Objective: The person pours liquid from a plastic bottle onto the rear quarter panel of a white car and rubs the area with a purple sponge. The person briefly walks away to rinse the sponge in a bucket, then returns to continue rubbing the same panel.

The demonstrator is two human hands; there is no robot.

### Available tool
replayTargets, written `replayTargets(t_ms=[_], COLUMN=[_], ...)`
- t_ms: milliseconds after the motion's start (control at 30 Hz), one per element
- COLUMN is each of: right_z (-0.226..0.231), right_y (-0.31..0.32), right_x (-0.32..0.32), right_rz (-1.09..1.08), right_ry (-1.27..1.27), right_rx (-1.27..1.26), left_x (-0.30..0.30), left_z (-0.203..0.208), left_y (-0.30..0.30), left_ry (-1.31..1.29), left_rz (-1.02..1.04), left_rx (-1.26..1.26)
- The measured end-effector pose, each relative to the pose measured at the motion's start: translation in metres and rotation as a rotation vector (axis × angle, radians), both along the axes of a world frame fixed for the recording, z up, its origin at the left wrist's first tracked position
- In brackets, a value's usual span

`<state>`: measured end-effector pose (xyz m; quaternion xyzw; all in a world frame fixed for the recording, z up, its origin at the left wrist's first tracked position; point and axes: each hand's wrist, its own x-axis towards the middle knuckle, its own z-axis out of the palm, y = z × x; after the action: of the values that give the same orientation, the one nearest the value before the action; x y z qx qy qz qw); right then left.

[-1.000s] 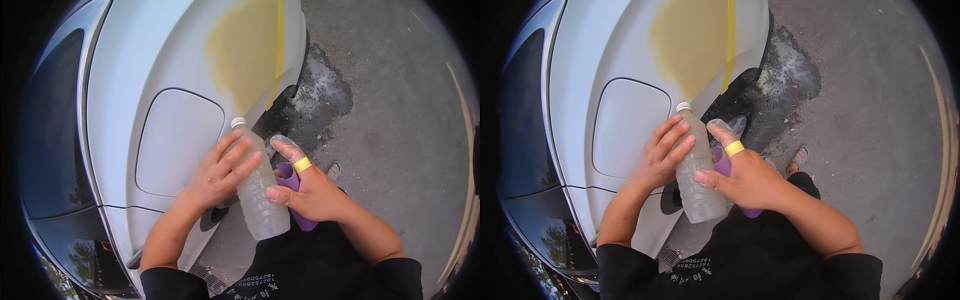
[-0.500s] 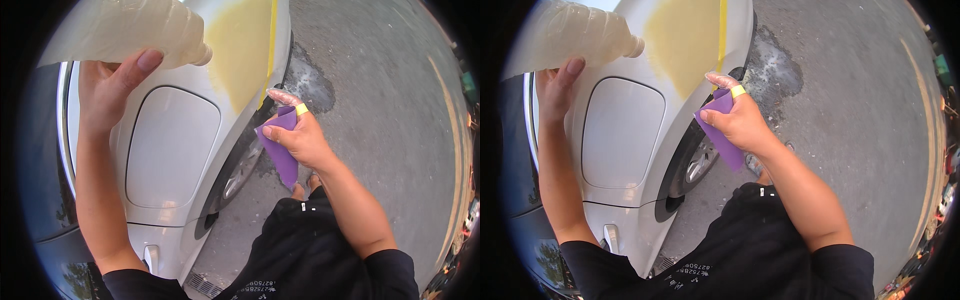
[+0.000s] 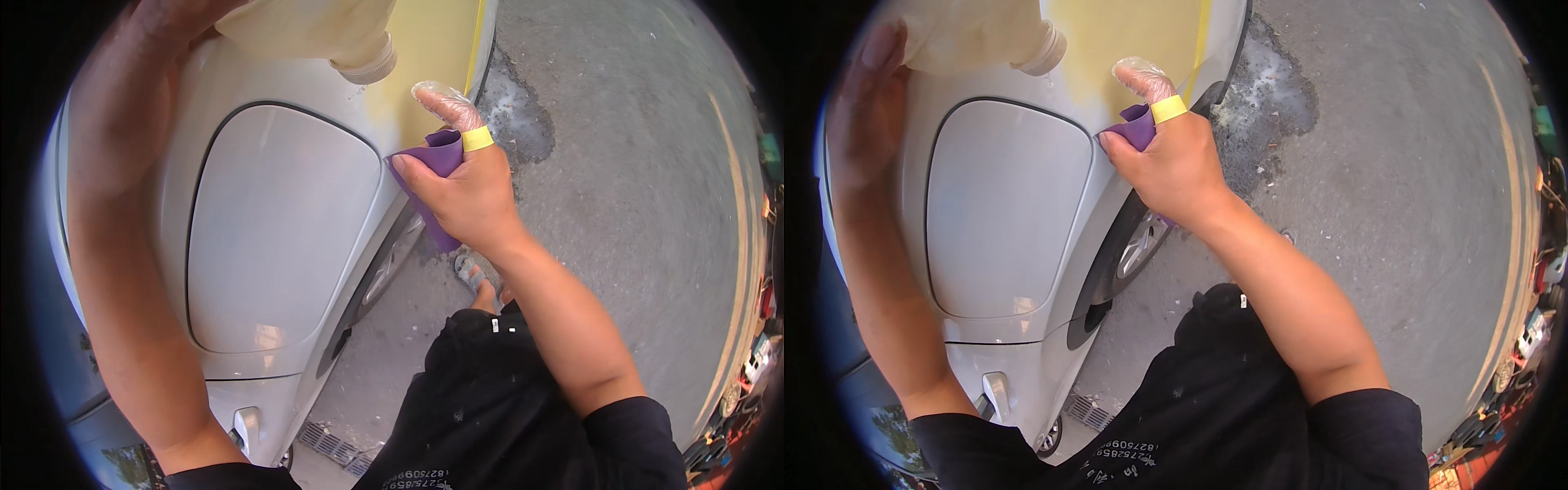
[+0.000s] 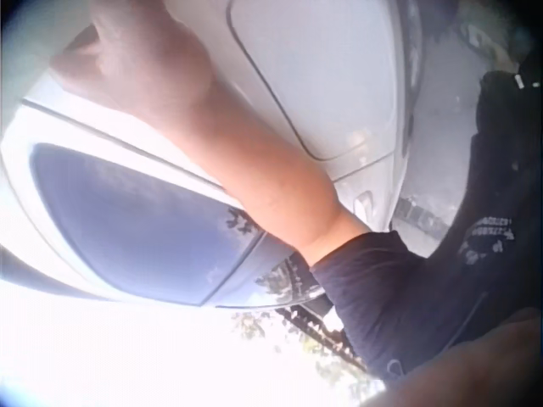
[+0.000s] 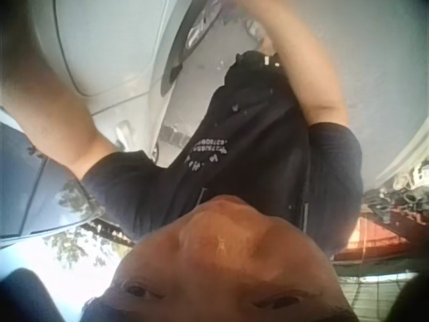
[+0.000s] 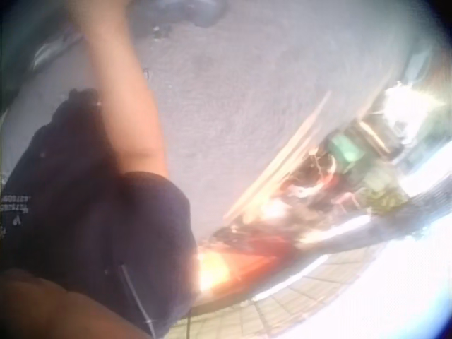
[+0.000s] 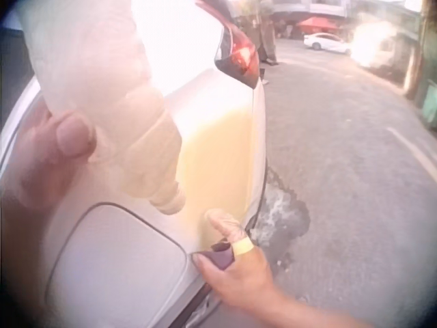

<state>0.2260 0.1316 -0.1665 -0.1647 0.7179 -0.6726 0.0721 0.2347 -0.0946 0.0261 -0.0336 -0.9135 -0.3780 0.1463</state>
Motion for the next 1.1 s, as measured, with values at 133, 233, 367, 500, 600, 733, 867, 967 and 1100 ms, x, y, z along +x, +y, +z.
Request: replayTargets(t_ms=[133,233,367,500,600,733,867,967,1100], right_z=[0.0,0.008,0.009,0.014,0.013,0.0,0.006,0.009,-0.004], right_y=[-0.004,0.001,-0.002,0.001,-0.002,-0.005,-0.005,-0.007,-0.005], right_x=[-0.004,-0.007,-0.006,-0.009,-0.009,-0.001,-0.003,-0.009,-0.003], right_rz=[-0.02,-0.008,0.012,0.041,0.04,0.025,0.034,0.04,0.02], right_ry=[0.074,0.046,0.096,0.064,0.06,0.037,-0.004,0.034,0.057], right_rx=[0.038,0.086,0.073,0.146,0.178,0.127,0.118,0.109,0.104], left_x=[0.002,-0.004,-0.001,-0.002,-0.001,-0.001,-0.001,-0.002,-0.004], left_z=[-0.002,0.005,0.015,0.012,0.01,0.009,0.011,0.013,0.01], left_y=[-0.006,-0.007,-0.008,-0.009,-0.01,-0.012,-0.013,-0.012,-0.012], left_ry=[-0.006,0.007,0.003,0.009,0.011,0.012,0.008,0.003,-0.006], left_rz=[0.024,0.02,0.041,0.037,0.038,0.042,0.044,0.042,0.045], left_rx=[-0.068,-0.097,-0.148,-0.158,-0.16,-0.163,-0.172,-0.178,-0.188])
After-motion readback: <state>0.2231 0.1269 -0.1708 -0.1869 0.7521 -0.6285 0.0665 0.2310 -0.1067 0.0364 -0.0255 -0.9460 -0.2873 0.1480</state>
